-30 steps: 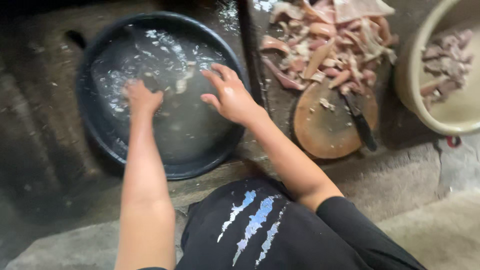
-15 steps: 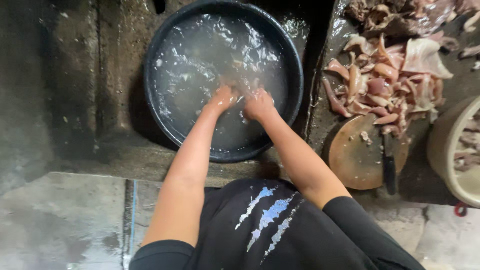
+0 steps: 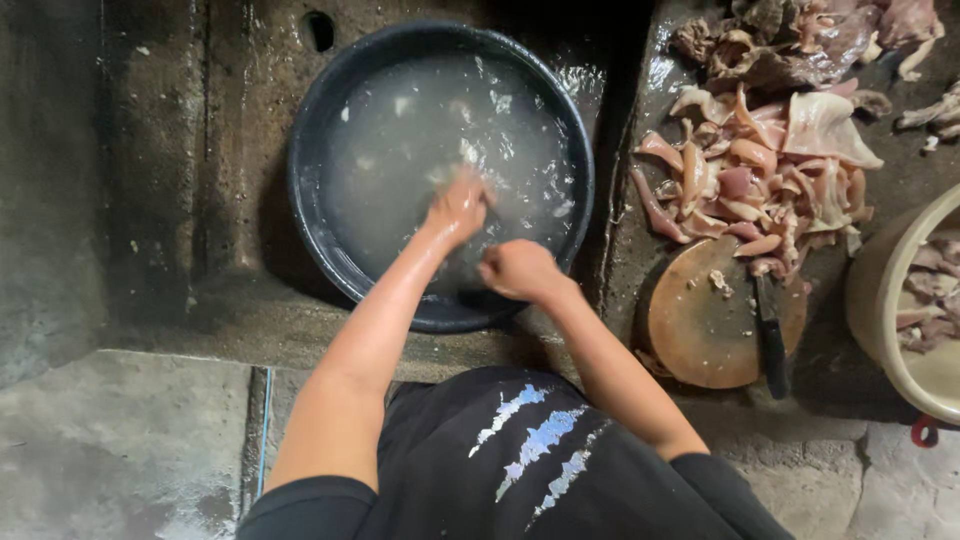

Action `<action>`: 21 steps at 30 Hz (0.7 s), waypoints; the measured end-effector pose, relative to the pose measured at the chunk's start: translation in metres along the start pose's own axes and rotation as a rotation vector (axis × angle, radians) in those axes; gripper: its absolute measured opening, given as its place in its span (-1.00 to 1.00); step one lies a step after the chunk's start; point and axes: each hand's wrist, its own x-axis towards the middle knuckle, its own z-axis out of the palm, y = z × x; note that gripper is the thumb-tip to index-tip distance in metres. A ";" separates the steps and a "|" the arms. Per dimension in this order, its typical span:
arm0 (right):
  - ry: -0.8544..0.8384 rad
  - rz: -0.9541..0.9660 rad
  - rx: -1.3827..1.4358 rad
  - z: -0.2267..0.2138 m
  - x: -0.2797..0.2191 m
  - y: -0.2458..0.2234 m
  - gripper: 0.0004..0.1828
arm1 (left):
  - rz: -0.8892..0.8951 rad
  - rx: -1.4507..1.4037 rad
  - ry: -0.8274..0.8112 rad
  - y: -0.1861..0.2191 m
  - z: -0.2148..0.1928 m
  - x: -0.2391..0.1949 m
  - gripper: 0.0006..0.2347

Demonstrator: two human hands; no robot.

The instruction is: The person washes pieces of meat in a black basin filled with water, then transfers them to a wooden cutting board. Using a knife, they cut the meat into smaller pieces and place them into a white bowl. The person repeats this process of washing, cutting, and transferring the meat throughout the video.

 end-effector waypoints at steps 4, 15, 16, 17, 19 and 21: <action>0.528 0.049 0.088 -0.080 -0.063 0.029 -0.69 | 0.177 0.198 0.235 0.016 -0.037 0.034 -0.65; 0.923 0.257 0.476 -0.161 -0.095 0.084 -0.74 | 0.019 0.089 0.054 -0.045 0.024 0.119 -0.36; 0.879 0.093 0.142 -0.149 -0.076 0.070 -0.73 | 0.012 0.047 0.091 -0.052 0.037 0.121 -0.33; 0.715 0.050 0.102 -0.142 -0.059 0.061 -0.71 | -0.003 0.018 0.115 -0.056 0.045 0.117 -0.30; 0.609 -0.120 0.192 -0.120 -0.005 0.036 -0.61 | -0.162 0.050 0.123 -0.053 0.047 0.106 -0.36; 0.501 -0.126 0.162 -0.105 0.040 0.023 -0.46 | -0.317 0.085 0.139 -0.043 0.044 0.088 -0.41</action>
